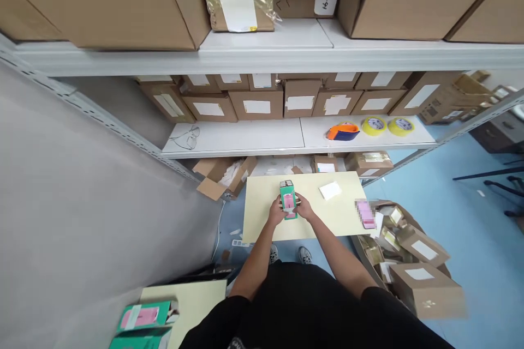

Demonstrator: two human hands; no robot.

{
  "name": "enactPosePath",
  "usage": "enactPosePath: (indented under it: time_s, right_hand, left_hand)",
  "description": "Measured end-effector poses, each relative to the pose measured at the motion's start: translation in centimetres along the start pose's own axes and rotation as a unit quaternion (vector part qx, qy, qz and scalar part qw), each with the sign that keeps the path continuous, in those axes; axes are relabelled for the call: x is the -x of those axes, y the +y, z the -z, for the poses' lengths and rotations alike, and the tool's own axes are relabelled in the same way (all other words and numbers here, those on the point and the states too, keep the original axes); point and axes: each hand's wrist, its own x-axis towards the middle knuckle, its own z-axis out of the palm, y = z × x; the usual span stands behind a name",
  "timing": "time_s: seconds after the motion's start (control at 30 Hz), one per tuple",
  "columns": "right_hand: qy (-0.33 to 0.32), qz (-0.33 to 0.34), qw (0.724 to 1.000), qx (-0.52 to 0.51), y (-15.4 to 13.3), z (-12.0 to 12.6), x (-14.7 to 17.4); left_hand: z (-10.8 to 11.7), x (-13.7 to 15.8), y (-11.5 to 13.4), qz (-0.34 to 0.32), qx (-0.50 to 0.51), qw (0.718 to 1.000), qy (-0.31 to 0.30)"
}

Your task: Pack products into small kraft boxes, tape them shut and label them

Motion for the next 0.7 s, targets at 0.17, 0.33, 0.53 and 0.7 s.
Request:
enactPosePath:
  time_s: [0.17,0.33,0.53,0.7]
  right_hand:
    - [0.058,0.016,0.997,0.057,2.5,-2.6,-0.5]
    - [0.075,0.002,0.994,0.085,5.1,-3.8,0.4]
    - [0.051,0.016,0.998,0.041,4.5,-2.6,1.0]
    - [0.053,-0.001,0.998,-0.017,3.5,-1.5,2.4]
  left_hand:
    - [0.1,-1.4,-3.4,-0.028,0.035,0.999,-0.014]
    - [0.2,-1.6,-5.4,-0.01,-0.005,0.999,-0.053]
    - [2.3,-1.3,-3.5,-0.026,-0.058,0.996,-0.06]
    - [3.2,-0.6,-0.2,-0.16,-0.12,0.971,-0.133]
